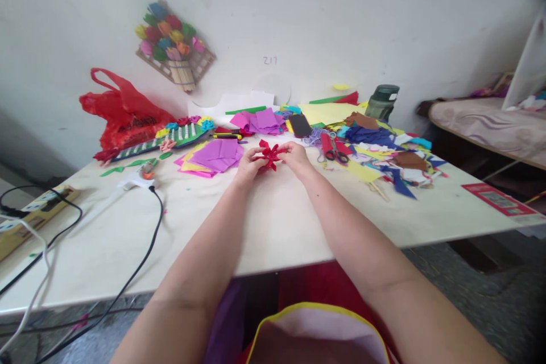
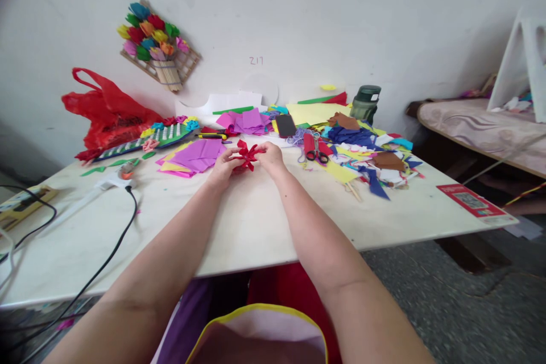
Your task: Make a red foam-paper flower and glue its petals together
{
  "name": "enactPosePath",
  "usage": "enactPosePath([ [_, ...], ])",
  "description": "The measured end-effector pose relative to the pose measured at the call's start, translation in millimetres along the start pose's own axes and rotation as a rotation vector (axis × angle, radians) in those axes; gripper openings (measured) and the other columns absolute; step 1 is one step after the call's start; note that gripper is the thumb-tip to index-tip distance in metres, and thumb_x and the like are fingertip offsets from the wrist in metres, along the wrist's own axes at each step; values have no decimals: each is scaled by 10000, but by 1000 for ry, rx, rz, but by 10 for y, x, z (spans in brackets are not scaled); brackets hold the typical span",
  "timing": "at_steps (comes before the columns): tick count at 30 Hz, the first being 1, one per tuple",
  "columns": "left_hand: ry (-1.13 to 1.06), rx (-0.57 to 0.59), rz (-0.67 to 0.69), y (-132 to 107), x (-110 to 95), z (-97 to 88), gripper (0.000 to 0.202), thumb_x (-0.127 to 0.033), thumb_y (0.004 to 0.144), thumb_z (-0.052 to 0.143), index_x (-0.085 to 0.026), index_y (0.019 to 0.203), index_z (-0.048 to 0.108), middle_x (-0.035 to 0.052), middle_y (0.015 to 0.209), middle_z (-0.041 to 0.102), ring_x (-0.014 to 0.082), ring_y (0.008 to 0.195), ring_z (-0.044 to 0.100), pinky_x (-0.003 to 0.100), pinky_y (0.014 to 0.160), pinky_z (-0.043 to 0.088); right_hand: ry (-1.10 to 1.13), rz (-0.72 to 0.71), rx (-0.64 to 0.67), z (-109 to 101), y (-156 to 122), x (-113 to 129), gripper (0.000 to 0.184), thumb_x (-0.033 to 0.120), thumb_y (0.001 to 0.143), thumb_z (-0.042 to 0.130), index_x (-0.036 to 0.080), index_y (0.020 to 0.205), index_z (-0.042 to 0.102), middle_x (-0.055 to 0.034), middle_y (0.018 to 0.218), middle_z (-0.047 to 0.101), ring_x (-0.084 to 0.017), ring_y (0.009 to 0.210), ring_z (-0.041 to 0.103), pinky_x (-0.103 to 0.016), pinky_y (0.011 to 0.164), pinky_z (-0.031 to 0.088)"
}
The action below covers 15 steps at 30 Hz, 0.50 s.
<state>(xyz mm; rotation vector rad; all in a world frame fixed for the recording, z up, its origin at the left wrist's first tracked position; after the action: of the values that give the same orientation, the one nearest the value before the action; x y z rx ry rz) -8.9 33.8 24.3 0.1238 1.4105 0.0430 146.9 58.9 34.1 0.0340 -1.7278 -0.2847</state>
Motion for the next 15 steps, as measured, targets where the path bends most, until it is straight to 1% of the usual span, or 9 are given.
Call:
enactPosePath([
  [2,29,11,10,0,-10,6,474,-260,531,768,-176,981,643,5,662,696,159,557,637,270,583,497,-42,-32,9,2,9,-7,105,116,591,634,182,673,626,38,636,616,-139,661,602,-309,721,535],
  [4,46,12,33,8,-23,4,453,-325,536,793,-167,940,659,12,650,688,161,559,630,268,576,487,-68,-60,13,3,7,-3,80,124,589,631,183,642,633,34,625,618,-143,658,600,-306,718,527],
  [7,83,-23,71,31,-40,-24,436,-514,600,769,-154,825,671,41,675,687,166,581,629,258,542,461,-104,-98,16,4,-2,16,84,119,590,617,189,625,647,34,616,628,-142,652,601,-300,721,517],
  [9,116,-47,80,46,-42,-46,507,-637,652,698,-148,784,676,66,718,696,178,613,641,261,532,459,-136,-127,15,3,-7,35,100,111,592,606,193,623,654,35,621,635,-140,653,601,-296,727,512],
  [10,131,-51,85,52,-43,-53,536,-671,666,672,-147,777,677,72,734,698,183,626,647,264,534,463,-153,-142,16,6,-9,44,107,109,594,602,195,624,657,34,632,641,-140,658,602,-295,731,511],
  [12,166,-57,114,57,-56,-64,542,-685,667,667,-150,752,666,62,712,686,177,622,640,258,528,463,-189,-166,20,14,-12,59,117,110,602,595,202,628,662,28,657,655,-143,673,606,-295,738,510],
  [15,208,-37,156,49,-79,-56,455,-597,636,737,-164,706,616,20,628,640,152,573,607,239,500,446,-247,-198,38,38,-21,77,133,110,609,587,213,629,667,22,677,668,-150,691,610,-302,754,510],
])
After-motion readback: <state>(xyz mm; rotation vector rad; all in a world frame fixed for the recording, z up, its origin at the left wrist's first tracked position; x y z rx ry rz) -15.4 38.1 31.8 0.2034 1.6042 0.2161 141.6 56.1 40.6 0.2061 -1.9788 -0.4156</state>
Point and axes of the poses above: each hand's wrist, its own y-axis towards the middle knuckle, its own z-axis out of the palm, x = y × z, the point moved 6 cm from there along y, towards the middle knuckle
